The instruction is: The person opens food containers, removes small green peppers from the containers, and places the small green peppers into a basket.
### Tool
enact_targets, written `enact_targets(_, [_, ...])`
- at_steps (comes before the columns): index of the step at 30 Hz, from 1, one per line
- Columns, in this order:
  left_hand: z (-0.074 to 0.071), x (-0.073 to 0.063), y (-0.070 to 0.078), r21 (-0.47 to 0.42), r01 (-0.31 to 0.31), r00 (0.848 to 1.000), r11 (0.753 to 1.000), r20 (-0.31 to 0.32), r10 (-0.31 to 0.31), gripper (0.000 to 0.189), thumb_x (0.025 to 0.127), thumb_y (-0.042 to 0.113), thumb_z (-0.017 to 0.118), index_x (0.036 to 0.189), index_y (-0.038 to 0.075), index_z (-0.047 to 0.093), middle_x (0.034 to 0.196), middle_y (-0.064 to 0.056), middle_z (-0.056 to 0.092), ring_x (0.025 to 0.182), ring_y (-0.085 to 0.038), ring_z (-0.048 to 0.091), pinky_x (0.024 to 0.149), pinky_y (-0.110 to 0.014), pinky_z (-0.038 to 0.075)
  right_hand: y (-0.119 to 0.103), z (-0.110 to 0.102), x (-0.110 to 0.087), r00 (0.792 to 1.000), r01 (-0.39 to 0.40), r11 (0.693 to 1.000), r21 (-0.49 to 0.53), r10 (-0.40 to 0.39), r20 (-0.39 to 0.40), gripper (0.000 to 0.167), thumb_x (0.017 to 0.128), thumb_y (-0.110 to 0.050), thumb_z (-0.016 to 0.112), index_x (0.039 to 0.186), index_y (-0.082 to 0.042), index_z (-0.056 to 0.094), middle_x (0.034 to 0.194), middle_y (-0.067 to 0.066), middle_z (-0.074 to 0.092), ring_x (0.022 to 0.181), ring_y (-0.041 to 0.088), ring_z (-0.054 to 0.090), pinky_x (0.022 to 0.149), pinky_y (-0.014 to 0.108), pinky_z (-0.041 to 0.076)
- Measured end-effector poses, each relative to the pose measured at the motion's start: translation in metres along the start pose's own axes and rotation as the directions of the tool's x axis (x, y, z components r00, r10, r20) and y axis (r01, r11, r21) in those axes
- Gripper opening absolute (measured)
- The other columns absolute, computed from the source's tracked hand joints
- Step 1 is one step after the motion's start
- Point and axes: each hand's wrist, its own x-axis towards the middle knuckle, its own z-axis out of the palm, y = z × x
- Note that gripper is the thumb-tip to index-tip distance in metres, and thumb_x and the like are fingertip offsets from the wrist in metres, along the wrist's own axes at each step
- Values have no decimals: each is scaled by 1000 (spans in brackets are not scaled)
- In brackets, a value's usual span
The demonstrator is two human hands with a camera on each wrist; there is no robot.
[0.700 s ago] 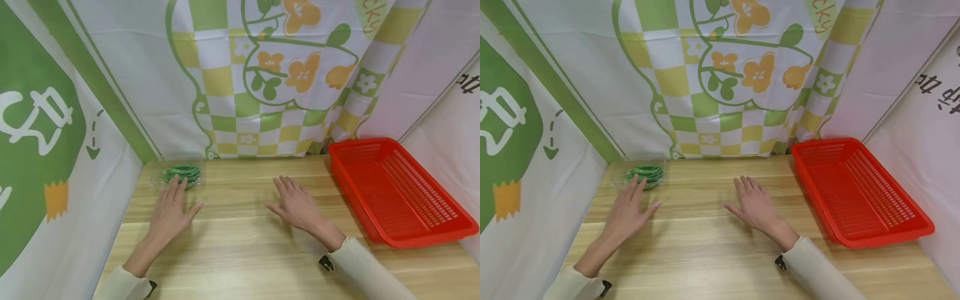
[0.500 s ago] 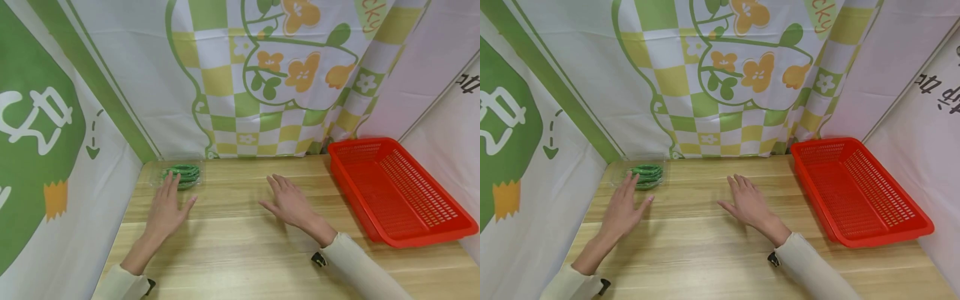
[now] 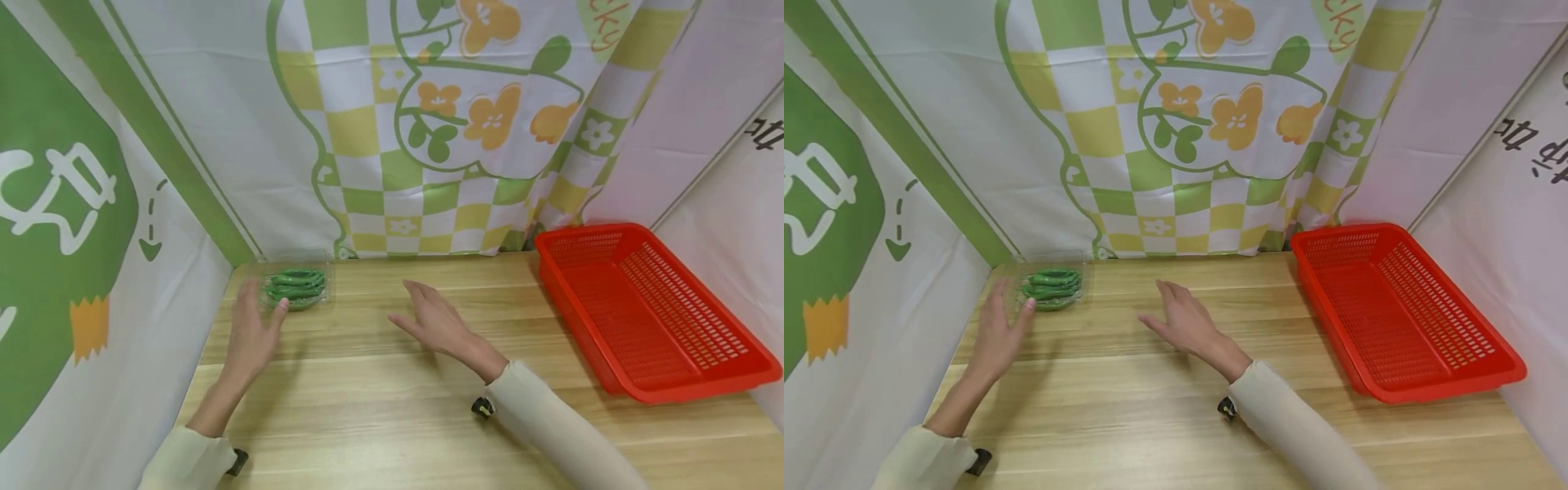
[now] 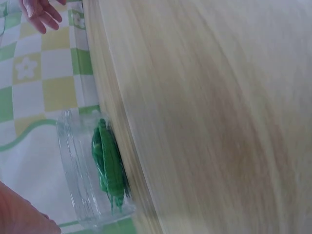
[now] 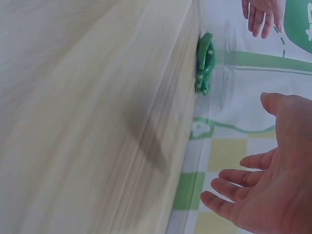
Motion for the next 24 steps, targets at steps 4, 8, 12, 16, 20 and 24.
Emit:
enact_targets(4, [-5, 7, -7, -119, 57, 997, 991, -35, -61, 80, 112, 39, 50, 167, -3, 9, 173, -30, 10, 160, -51, 8, 130, -69, 10, -9, 8, 14, 999, -16, 995, 94, 12, 44, 83, 107, -55, 56, 164, 0, 30, 167, 22, 38, 154, 40, 37, 126, 56, 36])
enact_targets(8, [-13, 12, -14, -219, 195, 980, 956, 4, -199, 84, 112, 50, 41, 169, 4, -2, 176, -25, 2, 161, -47, 3, 132, -66, 6, -17, 18, 27, 997, -27, 984, 175, 13, 78, 83, 107, -53, 56, 165, 0, 28, 168, 22, 37, 155, 39, 35, 130, 52, 31])
enact_targets(12, [-20, 19, -20, -295, 306, 952, 905, 85, -294, 89, 110, 62, 32, 169, 11, -11, 177, -16, -10, 163, -40, -5, 133, -62, 1, -27, 25, 39, 995, -31, 967, 254, 6, 96, 81, 108, -49, 56, 165, -1, 28, 168, 20, 36, 156, 36, 34, 131, 49, 30])
enact_targets(16, [-25, 28, -27, -421, 347, 938, 838, 140, -318, 89, 110, 61, 31, 168, 10, -14, 177, -11, -15, 163, -32, -12, 134, -54, -4, -36, 34, 52, 992, -48, 949, 311, 8, 128, 81, 108, -52, 54, 166, -2, 26, 170, 17, 34, 158, 32, 32, 131, 47, 29])
enact_targets(20, [-28, 37, -32, -545, 391, 916, 742, 151, -372, 82, 113, 54, 30, 169, 9, -8, 178, -8, -11, 163, -26, -10, 135, -43, -4, -47, 45, 65, 985, -61, 938, 342, 1, 172, 85, 107, -57, 52, 167, -3, 24, 171, 15, 33, 157, 30, 33, 130, 45, 31])
enact_targets(24, [-28, 44, -37, -576, 418, 903, 702, 179, -391, 78, 113, 51, 26, 169, 10, -9, 178, -7, -13, 163, -25, -11, 135, -42, -5, -56, 56, 76, 980, -56, 936, 348, -14, 196, 85, 109, -56, 50, 167, -1, 23, 171, 16, 33, 156, 30, 37, 129, 44, 34])
